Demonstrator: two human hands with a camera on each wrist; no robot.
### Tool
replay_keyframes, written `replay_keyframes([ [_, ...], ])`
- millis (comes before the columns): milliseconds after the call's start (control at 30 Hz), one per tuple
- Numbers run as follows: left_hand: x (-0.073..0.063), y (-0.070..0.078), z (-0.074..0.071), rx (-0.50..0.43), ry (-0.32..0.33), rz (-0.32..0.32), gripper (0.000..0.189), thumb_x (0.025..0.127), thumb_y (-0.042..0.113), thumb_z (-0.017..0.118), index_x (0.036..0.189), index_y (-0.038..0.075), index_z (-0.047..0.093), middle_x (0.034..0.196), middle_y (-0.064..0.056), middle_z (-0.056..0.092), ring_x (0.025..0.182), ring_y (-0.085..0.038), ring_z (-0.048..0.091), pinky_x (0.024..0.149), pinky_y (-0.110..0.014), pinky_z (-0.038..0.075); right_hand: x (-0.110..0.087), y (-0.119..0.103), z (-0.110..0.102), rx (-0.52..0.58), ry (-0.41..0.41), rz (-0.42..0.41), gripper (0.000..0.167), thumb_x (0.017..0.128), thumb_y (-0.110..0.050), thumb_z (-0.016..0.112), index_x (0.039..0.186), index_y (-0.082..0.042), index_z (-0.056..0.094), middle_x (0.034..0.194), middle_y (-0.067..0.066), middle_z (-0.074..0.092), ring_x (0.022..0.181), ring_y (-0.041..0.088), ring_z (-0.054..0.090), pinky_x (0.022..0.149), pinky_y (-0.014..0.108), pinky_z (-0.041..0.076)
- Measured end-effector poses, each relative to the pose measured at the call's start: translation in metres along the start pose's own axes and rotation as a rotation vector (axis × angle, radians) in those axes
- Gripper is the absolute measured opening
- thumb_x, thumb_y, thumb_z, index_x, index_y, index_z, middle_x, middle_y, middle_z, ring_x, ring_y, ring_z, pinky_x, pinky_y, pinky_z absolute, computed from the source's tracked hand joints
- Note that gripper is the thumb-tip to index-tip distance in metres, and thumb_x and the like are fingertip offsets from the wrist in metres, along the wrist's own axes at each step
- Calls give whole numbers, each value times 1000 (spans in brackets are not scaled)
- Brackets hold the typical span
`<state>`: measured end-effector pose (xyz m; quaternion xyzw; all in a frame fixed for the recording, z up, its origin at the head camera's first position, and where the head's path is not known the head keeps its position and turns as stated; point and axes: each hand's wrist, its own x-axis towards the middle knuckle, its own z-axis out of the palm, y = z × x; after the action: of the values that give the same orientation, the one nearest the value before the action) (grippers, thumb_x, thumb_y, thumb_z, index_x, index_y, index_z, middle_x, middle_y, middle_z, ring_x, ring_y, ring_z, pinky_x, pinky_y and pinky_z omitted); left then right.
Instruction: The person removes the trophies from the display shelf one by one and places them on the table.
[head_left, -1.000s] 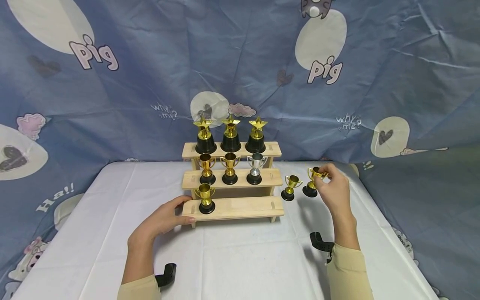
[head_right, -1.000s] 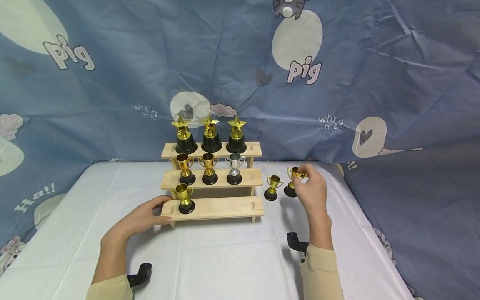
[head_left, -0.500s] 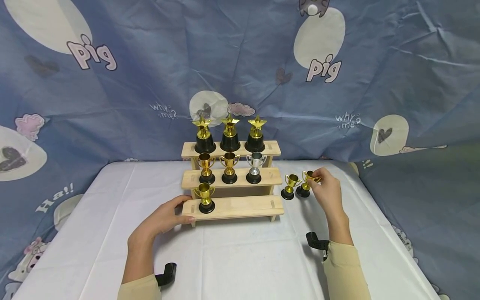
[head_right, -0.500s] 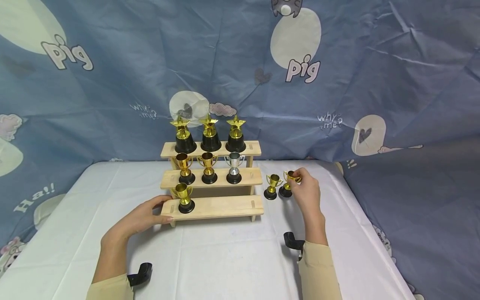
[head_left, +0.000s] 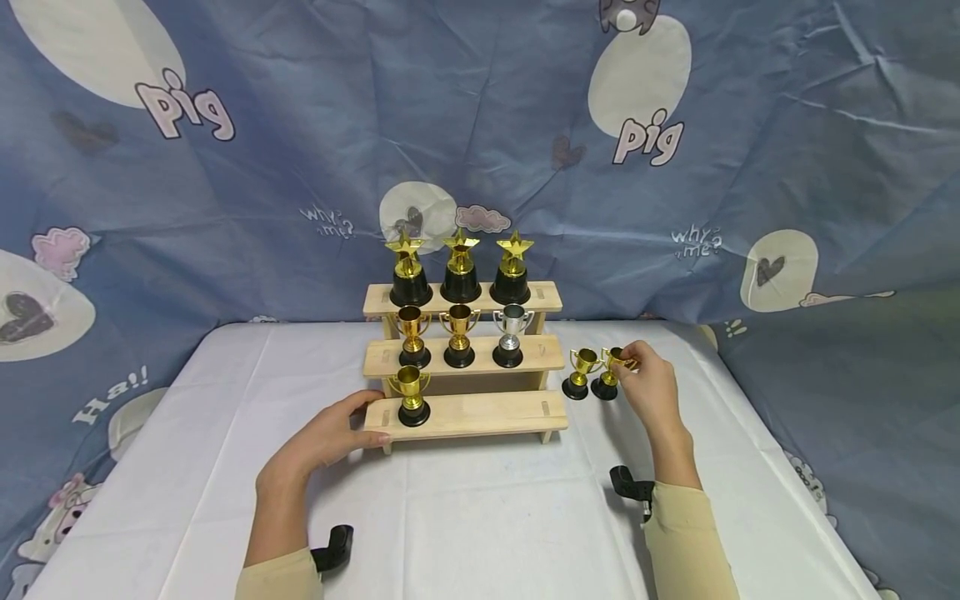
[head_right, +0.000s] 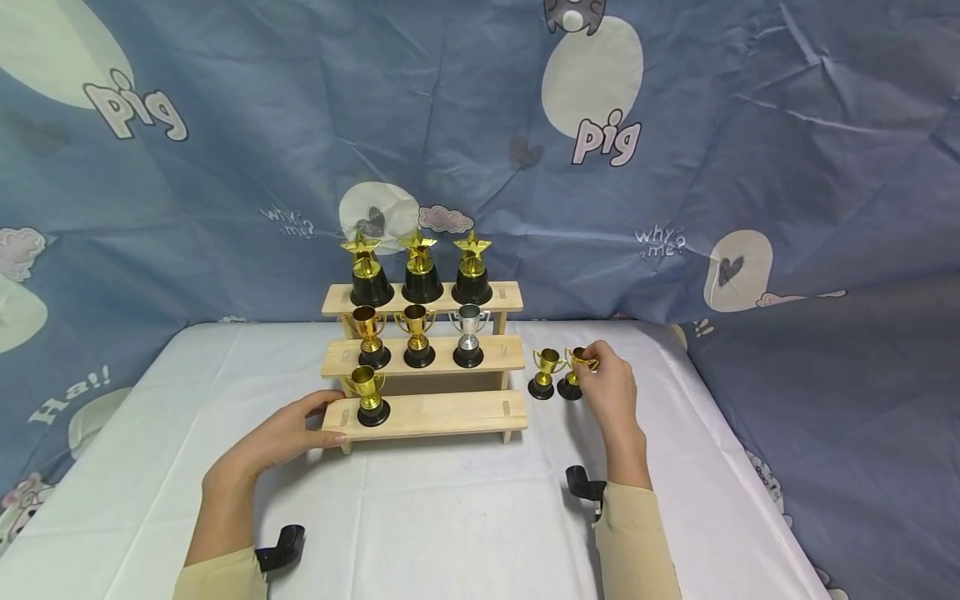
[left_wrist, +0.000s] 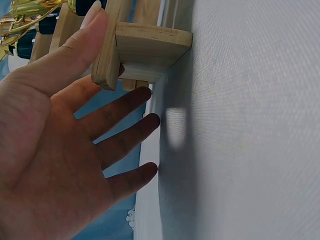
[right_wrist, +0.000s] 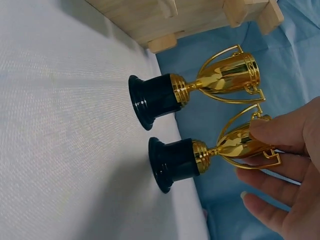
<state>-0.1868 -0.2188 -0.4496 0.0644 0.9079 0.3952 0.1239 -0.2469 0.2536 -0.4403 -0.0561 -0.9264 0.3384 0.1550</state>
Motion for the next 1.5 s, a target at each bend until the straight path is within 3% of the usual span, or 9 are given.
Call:
replay_keyframes([
  [233, 1, 1, -1, 3, -3, 7, 79, 81, 44, 80, 144, 10, 47, 151, -19, 46, 143, -44, 37, 115, -63, 31, -1, -5, -7, 23, -13, -3, 24, 89, -17, 69, 110, -8, 62, 116, 18, 69, 105, 38, 62, 85, 49, 48],
  [433, 0, 0, 0, 0, 1, 2, 78, 80, 44, 80, 144, 12, 49, 151, -18, 47, 143, -43, 37, 115, -64, 31, -3, -11, -11, 23, 7, -29, 28, 89, -16, 69, 115, -7, 63, 122, 20, 66, 114, 40, 60, 90, 54, 47],
  [667, -1, -1, 2, 0, 5, 5, 76, 80, 43, 80, 143, 12, 49, 150, -18, 48, 142, -43, 38, 114, -64, 32, -7, -20, -12, 44, 116, -105, 28, 88, -13, 68, 115, -7, 67, 117, 18, 68, 114, 38, 60, 96, 54, 45],
  [900, -2, -1, 1, -4, 10, 12, 76, 80, 43, 80, 143, 12, 50, 149, -18, 49, 142, -43, 39, 113, -63, 33, -12, -39, -10, 154, 205, -253, 23, 84, -6, 69, 107, -6, 68, 103, 14, 72, 100, 32, 64, 91, 48, 48],
  [1500, -1, -1, 1, -18, 5, 20, 77, 80, 41, 81, 143, 9, 49, 149, -20, 49, 142, -44, 39, 114, -63, 31, -31, -78, 12, 193, 20, -420, 19, 85, -10, 71, 104, -11, 68, 95, 5, 70, 90, 25, 67, 83, 49, 54],
])
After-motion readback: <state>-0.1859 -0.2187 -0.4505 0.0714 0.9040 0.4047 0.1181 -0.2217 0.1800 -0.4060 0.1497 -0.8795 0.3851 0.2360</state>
